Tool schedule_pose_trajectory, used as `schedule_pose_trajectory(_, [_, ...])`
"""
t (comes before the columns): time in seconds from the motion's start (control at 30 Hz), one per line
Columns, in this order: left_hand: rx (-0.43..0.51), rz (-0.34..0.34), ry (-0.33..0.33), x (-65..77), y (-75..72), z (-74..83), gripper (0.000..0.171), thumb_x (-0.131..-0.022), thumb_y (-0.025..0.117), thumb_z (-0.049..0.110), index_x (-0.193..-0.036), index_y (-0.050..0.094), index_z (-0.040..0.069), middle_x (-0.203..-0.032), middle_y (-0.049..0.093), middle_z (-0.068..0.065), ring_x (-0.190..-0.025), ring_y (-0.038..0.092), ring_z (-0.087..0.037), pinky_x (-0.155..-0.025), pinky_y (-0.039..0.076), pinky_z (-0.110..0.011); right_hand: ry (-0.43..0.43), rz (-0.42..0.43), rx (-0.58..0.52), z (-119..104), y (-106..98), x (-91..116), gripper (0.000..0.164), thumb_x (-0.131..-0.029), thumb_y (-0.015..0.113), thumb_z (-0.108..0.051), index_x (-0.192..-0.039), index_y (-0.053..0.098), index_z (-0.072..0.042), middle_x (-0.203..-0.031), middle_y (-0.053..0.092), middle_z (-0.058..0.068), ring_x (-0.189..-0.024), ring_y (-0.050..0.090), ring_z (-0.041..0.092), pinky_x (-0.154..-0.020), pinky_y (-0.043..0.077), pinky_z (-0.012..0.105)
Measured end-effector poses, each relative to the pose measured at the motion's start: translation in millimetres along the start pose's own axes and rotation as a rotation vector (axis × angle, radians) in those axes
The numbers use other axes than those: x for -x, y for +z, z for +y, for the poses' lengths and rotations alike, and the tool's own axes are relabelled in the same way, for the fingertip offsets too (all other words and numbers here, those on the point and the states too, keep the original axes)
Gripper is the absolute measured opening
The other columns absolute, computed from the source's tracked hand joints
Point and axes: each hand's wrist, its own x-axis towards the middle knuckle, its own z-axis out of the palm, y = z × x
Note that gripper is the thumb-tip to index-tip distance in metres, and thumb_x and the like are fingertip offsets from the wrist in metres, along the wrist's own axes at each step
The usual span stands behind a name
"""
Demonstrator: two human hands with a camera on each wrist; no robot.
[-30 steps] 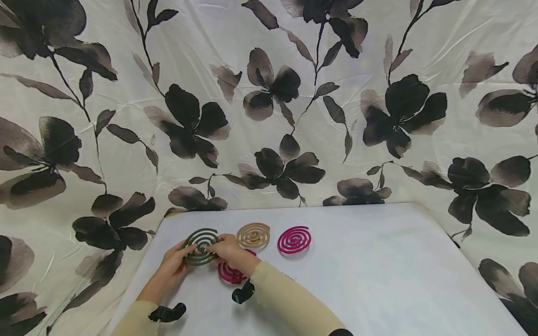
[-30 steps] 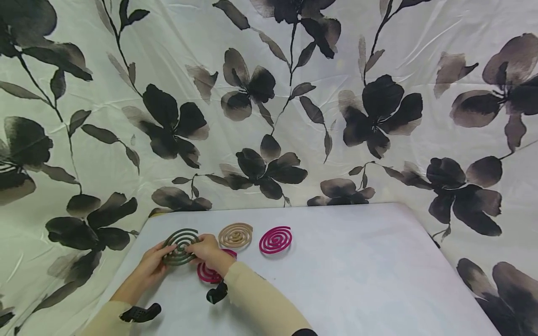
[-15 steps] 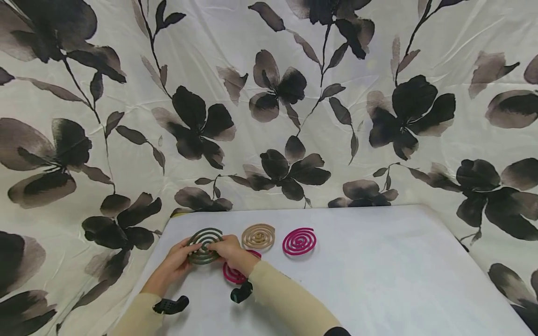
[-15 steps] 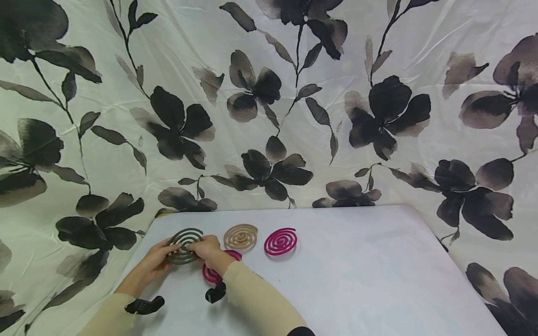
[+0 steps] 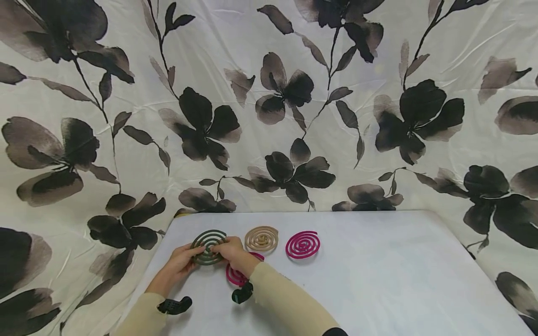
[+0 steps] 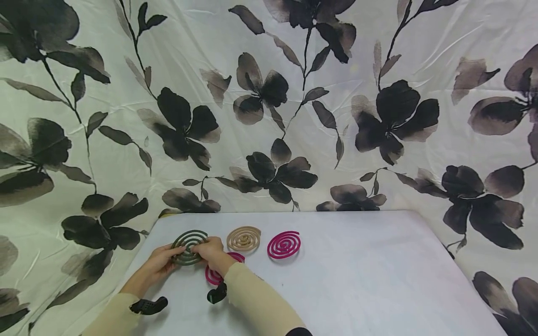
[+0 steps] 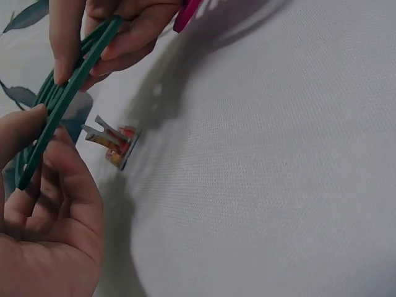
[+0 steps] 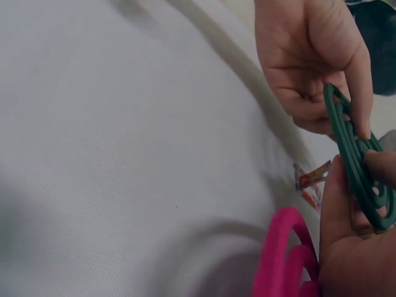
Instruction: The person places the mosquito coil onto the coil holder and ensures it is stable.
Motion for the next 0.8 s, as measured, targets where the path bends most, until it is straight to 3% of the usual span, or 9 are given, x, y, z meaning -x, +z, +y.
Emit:
schedule_pose_trajectory(0.17, [0.002,0.008,-0.009,0.0,1.9,-1.4,0.056,-0.091,0.069,0.013,-0.136,0.042,-0.008,-0.094,0.066,-0.002,-0.081,0.065,-0.011,-0.066,0.055,-0.025,-0.009,0.011,-0.003,1,1,2,0.017,-0.082,0.075,0.001,-0.093,0.062,0.001,-0.08,0.059,0.003,-0.071,0.062,0.015,-0.063,0.058,0.028])
schedule_pose_trajectory(0.33, [-0.011,0.033,-0.019,-1.0,2.3,-2.7,0.06,-0.09,0.071,0.015,-0.138,0.042,-0.005,-0.095,0.066,-0.001,-0.082,0.064,-0.011,-0.067,0.055,-0.025,-0.015,0.035,0.023,1,3,0,0.022,-0.08,0.077,-0.001,-0.097,0.062,-0.001,-0.085,0.059,0.003,-0.076,0.06,0.013,-0.065,0.056,0.026])
schedule_pose_trajectory(0.6, [-0.082,0.081,-0.006,-1.7,4.5,-5.7,0.058,-0.09,0.07,0.017,-0.136,0.044,-0.006,-0.098,0.065,-0.002,-0.084,0.065,-0.012,-0.069,0.056,-0.027,-0.023,0.069,0.095,2,4,-2,0.023,-0.079,0.079,-0.003,-0.095,0.064,-0.003,-0.087,0.059,0.002,-0.079,0.059,0.013,-0.068,0.055,0.027])
schedule_pose_trajectory(0.8, [-0.13,0.12,0.004,-4.1,7.3,-7.3,0.058,-0.089,0.071,0.019,-0.136,0.046,-0.004,-0.1,0.064,-0.003,-0.082,0.064,-0.011,-0.068,0.055,-0.026,-0.001,0.071,0.066,4,5,-6,0.024,-0.079,0.079,-0.001,-0.098,0.063,-0.002,-0.087,0.059,0.002,-0.077,0.061,0.014,-0.065,0.056,0.027])
